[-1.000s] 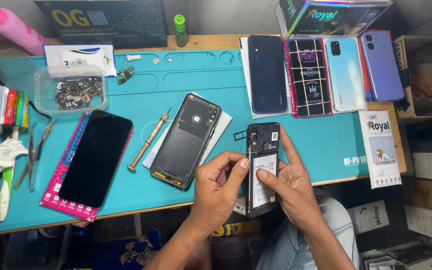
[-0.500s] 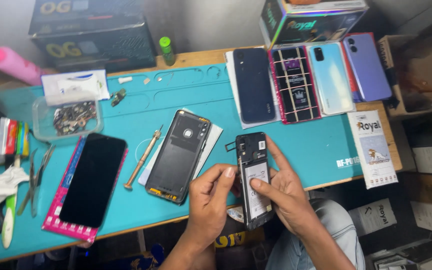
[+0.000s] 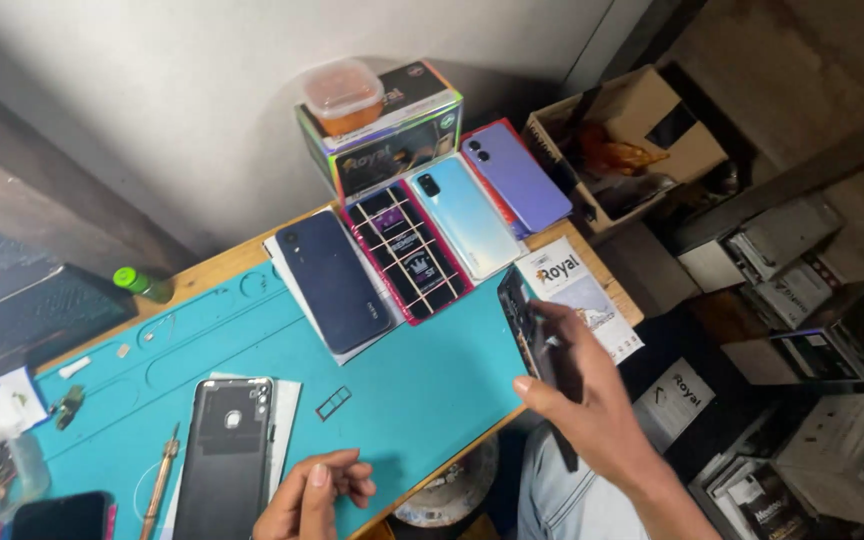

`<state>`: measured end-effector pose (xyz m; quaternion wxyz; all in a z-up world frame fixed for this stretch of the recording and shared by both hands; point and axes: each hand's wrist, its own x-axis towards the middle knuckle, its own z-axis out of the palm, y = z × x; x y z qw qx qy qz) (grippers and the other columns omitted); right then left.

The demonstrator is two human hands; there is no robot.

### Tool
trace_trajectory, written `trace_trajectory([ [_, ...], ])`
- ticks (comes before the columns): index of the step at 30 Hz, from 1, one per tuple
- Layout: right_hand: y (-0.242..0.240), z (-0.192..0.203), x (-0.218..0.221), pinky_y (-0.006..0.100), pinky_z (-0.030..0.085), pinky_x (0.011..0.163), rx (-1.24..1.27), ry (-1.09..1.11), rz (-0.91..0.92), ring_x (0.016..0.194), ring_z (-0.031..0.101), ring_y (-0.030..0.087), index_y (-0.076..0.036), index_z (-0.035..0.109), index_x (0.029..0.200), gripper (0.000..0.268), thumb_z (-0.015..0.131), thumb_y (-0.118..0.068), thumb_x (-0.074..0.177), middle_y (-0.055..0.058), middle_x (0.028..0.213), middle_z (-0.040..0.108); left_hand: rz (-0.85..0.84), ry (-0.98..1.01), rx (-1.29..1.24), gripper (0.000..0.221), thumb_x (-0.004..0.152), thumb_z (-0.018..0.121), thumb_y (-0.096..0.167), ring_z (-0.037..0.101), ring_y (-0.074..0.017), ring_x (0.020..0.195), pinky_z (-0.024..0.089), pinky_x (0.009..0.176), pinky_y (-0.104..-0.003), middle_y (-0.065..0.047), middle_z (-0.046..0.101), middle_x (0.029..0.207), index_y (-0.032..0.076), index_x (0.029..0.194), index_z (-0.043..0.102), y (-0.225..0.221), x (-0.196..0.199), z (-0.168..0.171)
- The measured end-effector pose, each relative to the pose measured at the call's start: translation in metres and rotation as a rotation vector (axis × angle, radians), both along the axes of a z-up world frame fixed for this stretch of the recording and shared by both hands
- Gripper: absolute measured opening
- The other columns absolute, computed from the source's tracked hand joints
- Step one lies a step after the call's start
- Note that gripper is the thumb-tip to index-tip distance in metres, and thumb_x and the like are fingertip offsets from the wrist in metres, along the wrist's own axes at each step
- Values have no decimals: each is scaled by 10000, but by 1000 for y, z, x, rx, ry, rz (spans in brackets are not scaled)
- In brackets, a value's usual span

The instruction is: Securing the back cover and battery of a mobile phone during a repair process on a workbench.

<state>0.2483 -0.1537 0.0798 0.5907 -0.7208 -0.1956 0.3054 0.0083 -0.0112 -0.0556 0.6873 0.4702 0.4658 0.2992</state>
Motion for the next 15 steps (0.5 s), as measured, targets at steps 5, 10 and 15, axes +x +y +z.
trace_trajectory([
  [5, -8, 44, 52, 456, 551, 1006, -773, -449, -110, 1226, 689, 244, -241, 559, 1568, 812, 799, -364, 803, 24, 1353, 709, -192, 20, -90, 477, 1059, 515, 203, 810, -470, 753, 667, 604, -536, -351, 853, 970, -150, 1175, 815, 10, -20, -60],
  [10, -24, 12, 85, 581, 484, 1067, -949, -534, -28, 1478, 446, 327, -162, 450, 1626, 933, 787, -478, 816, 107, 1537, 520, -183, 12, -235, 515, 1056, 514, 215, 782, -528, 829, 628, 658, -591, -403, 833, 1038, -188, 1247, 772, 17, -28, -85],
  [15, -29, -8, 94, 531, 554, 975, -919, -545, -7, 1394, 491, 318, -214, 472, 1631, 876, 783, -460, 850, 111, 1431, 529, -170, 43, -275, 523, 1071, 512, 238, 781, -544, 855, 619, 706, -605, -391, 830, 1055, -173, 1263, 774, 21, -33, -106],
])
